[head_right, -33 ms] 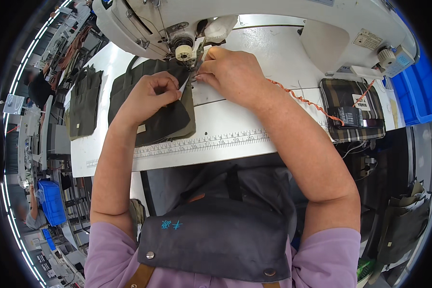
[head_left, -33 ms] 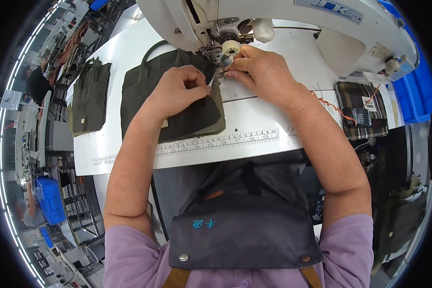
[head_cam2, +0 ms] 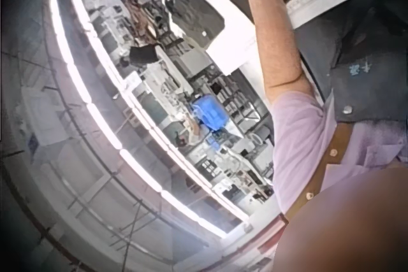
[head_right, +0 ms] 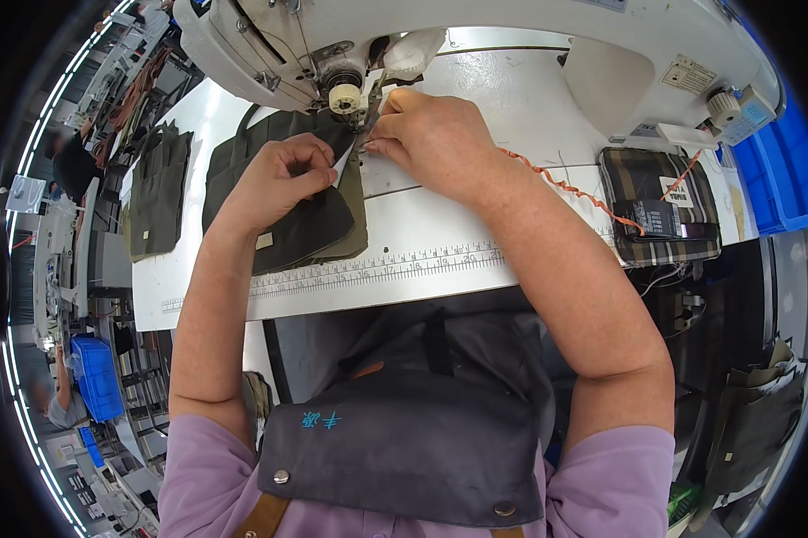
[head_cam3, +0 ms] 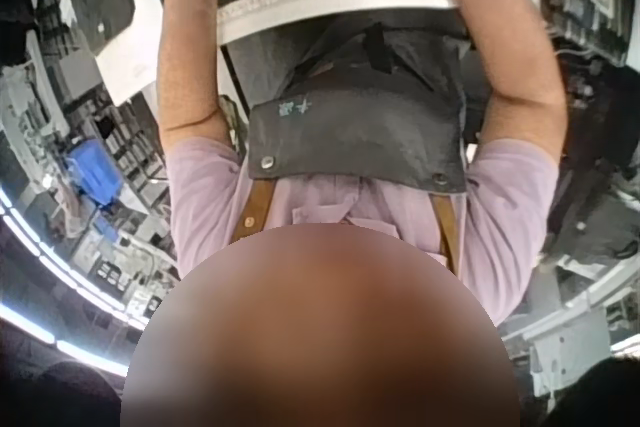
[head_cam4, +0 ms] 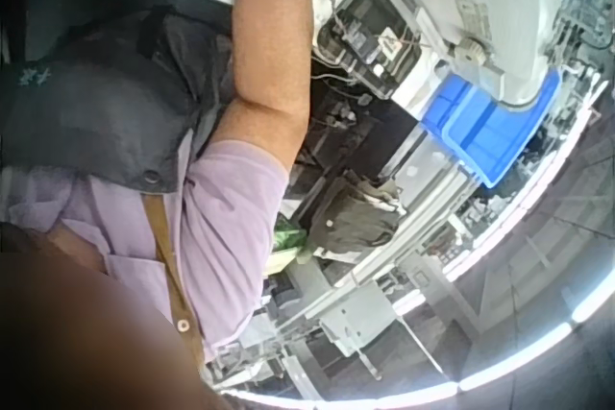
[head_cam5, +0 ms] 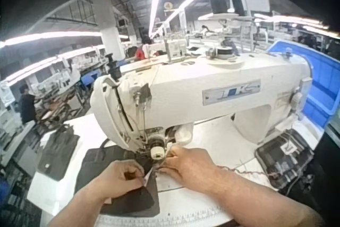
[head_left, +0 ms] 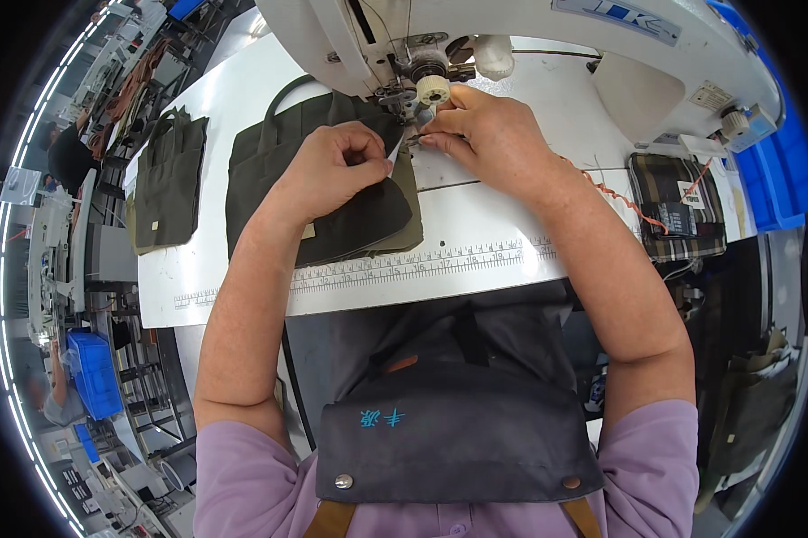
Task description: Sew and align components of canvas bags using an industrial sewing machine.
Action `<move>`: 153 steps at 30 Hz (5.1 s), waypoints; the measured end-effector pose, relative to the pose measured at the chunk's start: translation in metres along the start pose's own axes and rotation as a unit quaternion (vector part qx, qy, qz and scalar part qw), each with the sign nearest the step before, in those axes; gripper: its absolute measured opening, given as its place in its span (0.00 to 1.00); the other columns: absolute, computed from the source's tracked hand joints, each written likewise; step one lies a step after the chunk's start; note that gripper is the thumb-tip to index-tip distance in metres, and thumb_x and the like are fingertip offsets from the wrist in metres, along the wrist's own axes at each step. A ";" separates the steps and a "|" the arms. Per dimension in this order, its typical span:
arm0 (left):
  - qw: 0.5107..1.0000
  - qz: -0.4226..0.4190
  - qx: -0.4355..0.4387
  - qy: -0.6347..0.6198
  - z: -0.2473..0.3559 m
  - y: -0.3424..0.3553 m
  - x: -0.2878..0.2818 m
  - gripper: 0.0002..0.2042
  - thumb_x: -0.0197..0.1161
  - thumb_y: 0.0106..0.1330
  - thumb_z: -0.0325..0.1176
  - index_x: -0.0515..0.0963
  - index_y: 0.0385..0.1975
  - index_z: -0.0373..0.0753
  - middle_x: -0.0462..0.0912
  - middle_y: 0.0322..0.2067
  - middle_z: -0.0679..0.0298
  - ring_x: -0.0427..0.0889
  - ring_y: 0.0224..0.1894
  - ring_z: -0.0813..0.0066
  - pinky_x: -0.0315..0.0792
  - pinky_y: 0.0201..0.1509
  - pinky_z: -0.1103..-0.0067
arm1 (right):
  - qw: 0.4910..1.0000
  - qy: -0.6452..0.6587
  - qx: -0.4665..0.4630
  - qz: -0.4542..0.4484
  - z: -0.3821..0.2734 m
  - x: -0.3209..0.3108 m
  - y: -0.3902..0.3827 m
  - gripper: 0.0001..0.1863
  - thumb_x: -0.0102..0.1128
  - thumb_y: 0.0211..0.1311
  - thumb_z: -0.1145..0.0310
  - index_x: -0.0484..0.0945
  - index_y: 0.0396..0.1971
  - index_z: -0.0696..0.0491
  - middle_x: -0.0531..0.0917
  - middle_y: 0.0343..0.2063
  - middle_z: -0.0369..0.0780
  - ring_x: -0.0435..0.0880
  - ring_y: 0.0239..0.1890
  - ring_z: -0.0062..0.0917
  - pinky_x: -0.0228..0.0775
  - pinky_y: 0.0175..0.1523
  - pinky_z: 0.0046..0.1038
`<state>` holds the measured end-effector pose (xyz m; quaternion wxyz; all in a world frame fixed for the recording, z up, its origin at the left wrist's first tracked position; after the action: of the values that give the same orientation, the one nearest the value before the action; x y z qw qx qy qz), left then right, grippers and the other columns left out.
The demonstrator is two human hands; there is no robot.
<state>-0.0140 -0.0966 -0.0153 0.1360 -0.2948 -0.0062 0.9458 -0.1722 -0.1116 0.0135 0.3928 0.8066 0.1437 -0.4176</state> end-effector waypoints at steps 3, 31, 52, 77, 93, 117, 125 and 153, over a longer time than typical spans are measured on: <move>0.998 0.013 0.009 -0.056 0.000 -0.002 -0.003 0.08 0.67 0.59 0.28 0.79 0.23 0.31 0.80 0.35 0.67 0.75 0.34 0.84 0.70 0.38 0.81 | 1.000 0.005 -0.001 -0.001 -0.002 0.001 -0.001 0.10 0.66 0.64 0.56 0.89 0.36 0.45 0.83 0.35 0.33 0.86 0.36 0.31 0.78 0.40 0.36; 0.958 0.207 0.150 0.131 0.028 -0.030 0.003 0.04 0.65 0.48 0.24 0.75 0.19 0.36 0.89 0.38 0.64 0.85 0.37 0.65 0.78 0.37 0.73 | 0.990 -0.114 -0.085 0.020 -0.029 0.000 -0.004 0.07 0.71 0.55 0.62 0.88 0.33 0.46 0.84 0.34 0.31 0.85 0.31 0.28 0.77 0.32 0.33; 0.921 0.072 0.235 0.302 0.038 -0.051 0.032 0.20 0.63 0.67 0.33 0.78 0.59 0.36 0.77 0.63 0.57 0.71 0.69 0.57 0.57 0.77 0.55 | 0.999 -0.019 -0.024 -0.019 -0.018 -0.005 -0.007 0.13 0.71 0.53 0.61 0.88 0.40 0.45 0.80 0.31 0.34 0.85 0.32 0.32 0.77 0.37 0.35; 0.898 0.111 0.268 0.332 0.031 -0.015 0.014 0.19 0.67 0.66 0.41 0.83 0.54 0.43 0.81 0.57 0.57 0.78 0.63 0.58 0.65 0.73 0.56 | 0.991 -0.116 0.018 -0.064 -0.005 -0.014 -0.013 0.23 0.73 0.51 0.53 0.86 0.47 0.47 0.82 0.36 0.37 0.84 0.41 0.35 0.73 0.51 0.40; 0.932 0.132 0.198 0.272 0.035 -0.055 0.026 0.17 0.70 0.65 0.36 0.85 0.51 0.37 0.84 0.55 0.56 0.81 0.61 0.56 0.70 0.69 0.65 | 0.899 -0.215 0.245 0.293 0.062 -0.211 -0.255 0.17 0.74 0.54 0.67 0.81 0.43 0.54 0.80 0.47 0.44 0.79 0.51 0.40 0.71 0.56 0.37; 0.914 0.170 0.274 0.245 0.047 -0.062 0.024 0.07 0.69 0.61 0.22 0.86 0.38 0.34 0.89 0.44 0.56 0.88 0.51 0.60 0.80 0.55 0.72 | 0.966 -0.090 0.111 0.217 -0.003 -0.152 -0.177 0.14 0.70 0.56 0.73 0.83 0.43 0.55 0.83 0.46 0.44 0.82 0.47 0.39 0.73 0.51 0.34; 0.954 0.154 0.230 0.114 0.032 -0.055 0.016 0.06 0.69 0.59 0.20 0.86 0.35 0.33 0.90 0.42 0.57 0.88 0.51 0.63 0.80 0.56 0.74 | 0.997 -0.065 -0.009 0.044 -0.043 -0.068 -0.072 0.16 0.72 0.55 0.67 0.83 0.44 0.54 0.83 0.45 0.39 0.80 0.47 0.36 0.70 0.50 0.38; 0.961 0.147 0.213 0.093 0.027 -0.047 0.009 0.09 0.73 0.51 0.24 0.86 0.33 0.38 0.89 0.42 0.64 0.87 0.52 0.66 0.76 0.59 0.70 | 0.988 0.116 -0.097 -0.030 -0.039 0.000 -0.018 0.08 0.70 0.50 0.72 0.81 0.31 0.53 0.81 0.30 0.37 0.83 0.37 0.35 0.76 0.39 0.38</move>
<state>-0.0244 -0.0470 0.0059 0.0554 -0.3429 0.2517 0.9033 -0.1605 -0.0708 0.0176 0.4373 0.8027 0.2523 -0.3173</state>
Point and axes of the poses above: each hand's wrist, its own y-axis towards the middle knuckle, its own x-axis out of the palm, z = x × y, the point moved 10 cm from there along y, towards the middle knuckle
